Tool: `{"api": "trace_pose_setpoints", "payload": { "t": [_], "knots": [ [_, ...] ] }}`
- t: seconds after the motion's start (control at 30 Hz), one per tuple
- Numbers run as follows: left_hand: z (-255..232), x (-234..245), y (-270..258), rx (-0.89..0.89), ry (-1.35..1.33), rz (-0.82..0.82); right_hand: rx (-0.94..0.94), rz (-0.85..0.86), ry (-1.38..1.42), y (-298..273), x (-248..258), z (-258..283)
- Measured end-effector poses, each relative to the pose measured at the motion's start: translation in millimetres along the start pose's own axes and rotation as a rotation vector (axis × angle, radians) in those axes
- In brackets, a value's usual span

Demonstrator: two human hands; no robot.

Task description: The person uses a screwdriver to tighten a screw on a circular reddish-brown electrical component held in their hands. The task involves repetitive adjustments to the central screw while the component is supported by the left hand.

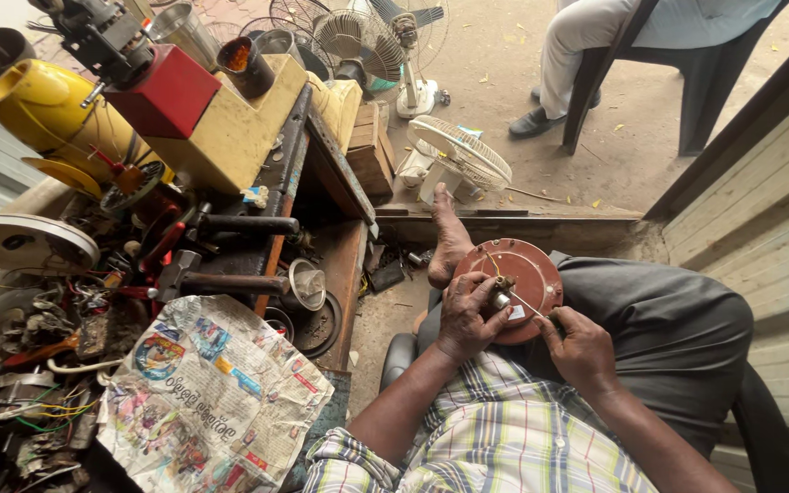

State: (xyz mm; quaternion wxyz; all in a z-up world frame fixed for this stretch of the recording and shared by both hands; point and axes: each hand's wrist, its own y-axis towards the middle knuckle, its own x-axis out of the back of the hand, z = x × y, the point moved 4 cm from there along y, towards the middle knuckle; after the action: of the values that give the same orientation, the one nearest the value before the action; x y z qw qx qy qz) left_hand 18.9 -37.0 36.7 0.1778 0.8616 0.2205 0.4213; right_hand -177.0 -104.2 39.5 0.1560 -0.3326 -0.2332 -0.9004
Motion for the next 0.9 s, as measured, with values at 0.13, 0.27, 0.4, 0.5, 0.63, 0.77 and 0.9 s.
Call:
{"api": "trace_pose_setpoints", "payload": {
  "t": [0.13, 0.27, 0.4, 0.5, 0.63, 0.77, 0.9],
  "knots": [
    [-0.5, 0.1, -0.6, 0.005, 0.012, 0.014, 0.098, -0.046, -0.046, -2.3, 0.2, 6.9],
    [-1.1, -0.4, -0.5, 0.025, -0.012, 0.013, 0.194, -0.102, -0.135, -3.7, 0.7, 10.6],
    [-0.2, -0.4, -0.3, 0.053, -0.032, 0.003, 0.149, -0.066, -0.093, -4.5, -1.1, 6.9],
    [-0.9, 0.7, -1.8, 0.046, -0.029, -0.005, 0.158, -0.062, -0.081, -2.7, -0.6, 7.3],
    [-2.3, 1.1, -0.6, 0.024, -0.009, -0.002, 0.110, -0.024, -0.066, -0.8, 0.5, 6.7],
    [-0.7, 0.0, -1.1, 0.030, -0.001, -0.010, 0.151, -0.025, -0.055, 0.7, 4.2, 8.4],
    [-0.3, -1.0, -2.8, 0.027, 0.004, -0.011, 0.255, -0.085, -0.120, 1.6, 11.9, 15.1]
  ]
}}
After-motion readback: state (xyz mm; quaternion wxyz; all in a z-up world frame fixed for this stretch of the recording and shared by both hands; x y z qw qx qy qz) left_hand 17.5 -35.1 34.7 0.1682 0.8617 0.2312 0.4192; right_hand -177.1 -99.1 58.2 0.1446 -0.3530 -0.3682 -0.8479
